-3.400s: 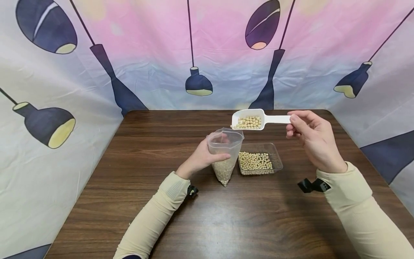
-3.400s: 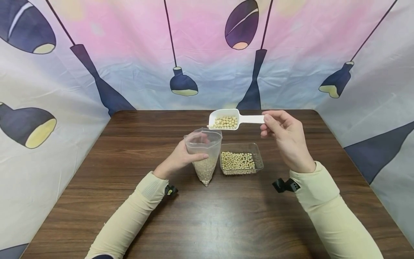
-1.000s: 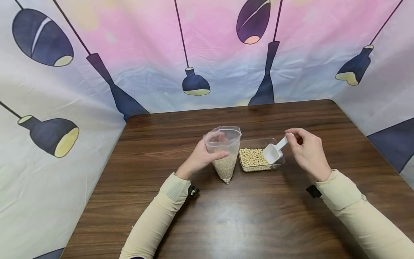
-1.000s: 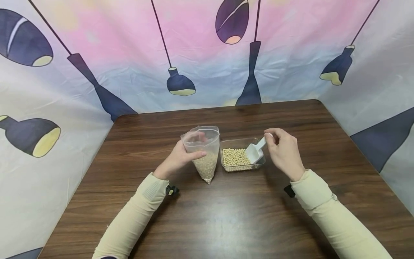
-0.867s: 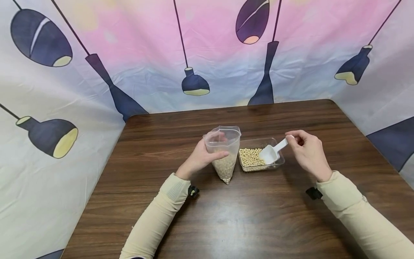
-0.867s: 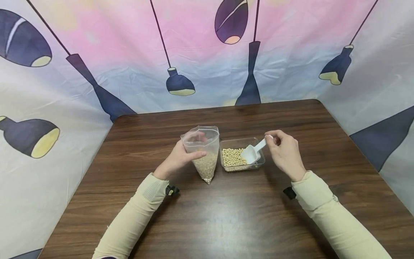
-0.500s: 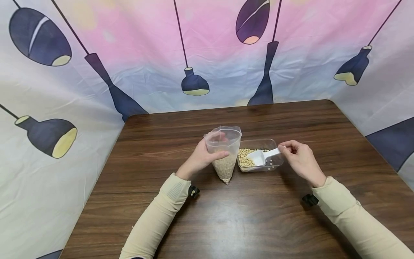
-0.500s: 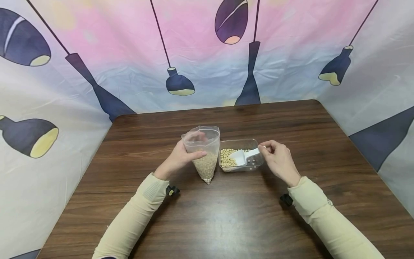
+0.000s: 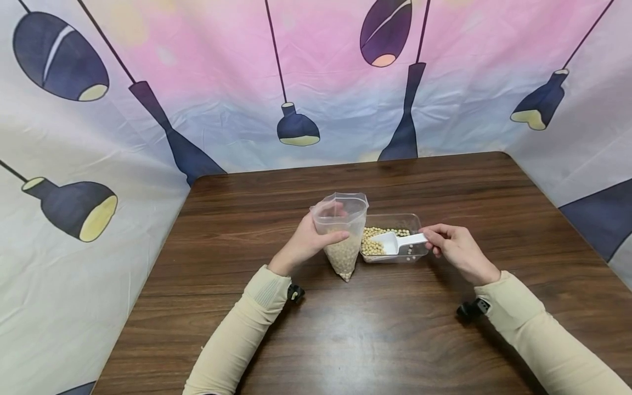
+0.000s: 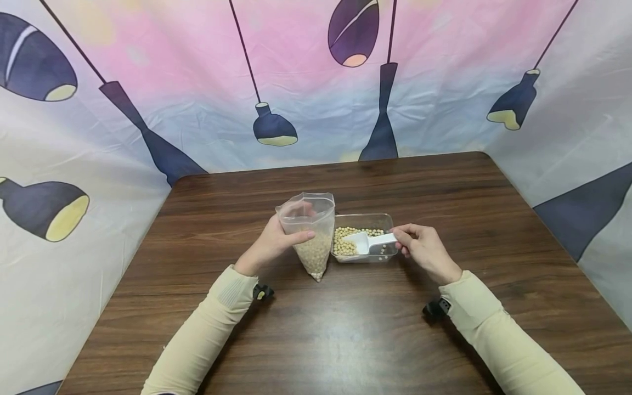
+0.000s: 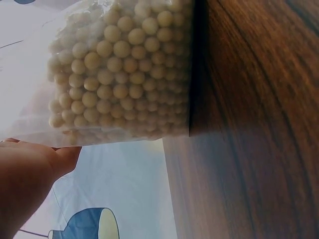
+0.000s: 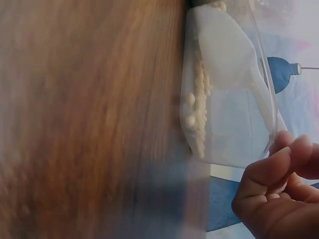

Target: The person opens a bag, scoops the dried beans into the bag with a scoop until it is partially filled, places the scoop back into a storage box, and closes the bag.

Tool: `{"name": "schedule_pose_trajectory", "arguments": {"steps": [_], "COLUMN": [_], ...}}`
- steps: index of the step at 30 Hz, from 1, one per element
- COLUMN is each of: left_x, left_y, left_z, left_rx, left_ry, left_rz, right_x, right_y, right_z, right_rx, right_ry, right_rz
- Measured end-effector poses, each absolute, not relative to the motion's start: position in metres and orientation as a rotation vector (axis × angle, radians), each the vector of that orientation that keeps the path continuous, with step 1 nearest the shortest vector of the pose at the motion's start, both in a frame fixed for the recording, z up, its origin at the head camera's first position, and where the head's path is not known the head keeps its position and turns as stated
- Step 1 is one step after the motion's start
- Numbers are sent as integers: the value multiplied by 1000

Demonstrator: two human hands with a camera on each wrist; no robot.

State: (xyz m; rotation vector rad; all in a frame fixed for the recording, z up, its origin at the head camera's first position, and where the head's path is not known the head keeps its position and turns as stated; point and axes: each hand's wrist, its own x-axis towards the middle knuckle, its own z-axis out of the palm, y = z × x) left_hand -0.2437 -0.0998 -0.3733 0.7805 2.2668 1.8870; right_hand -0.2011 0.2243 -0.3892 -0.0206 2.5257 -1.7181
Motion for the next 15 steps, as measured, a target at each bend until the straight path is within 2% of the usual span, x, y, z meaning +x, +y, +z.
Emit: {"name": "schedule_pose_trajectory", "arguments": {"steps": [15], "left_x": [-243], "left_y": [-101], "left_z": [-374], "left_rx": [797], "left_ry": [2261], "left_rz": [1901], "right_x": [-205], "right_y": [241], "right_z": [-400], "right_rx": [102], "right_ry": [1950], "right_rz": [-2182]}}
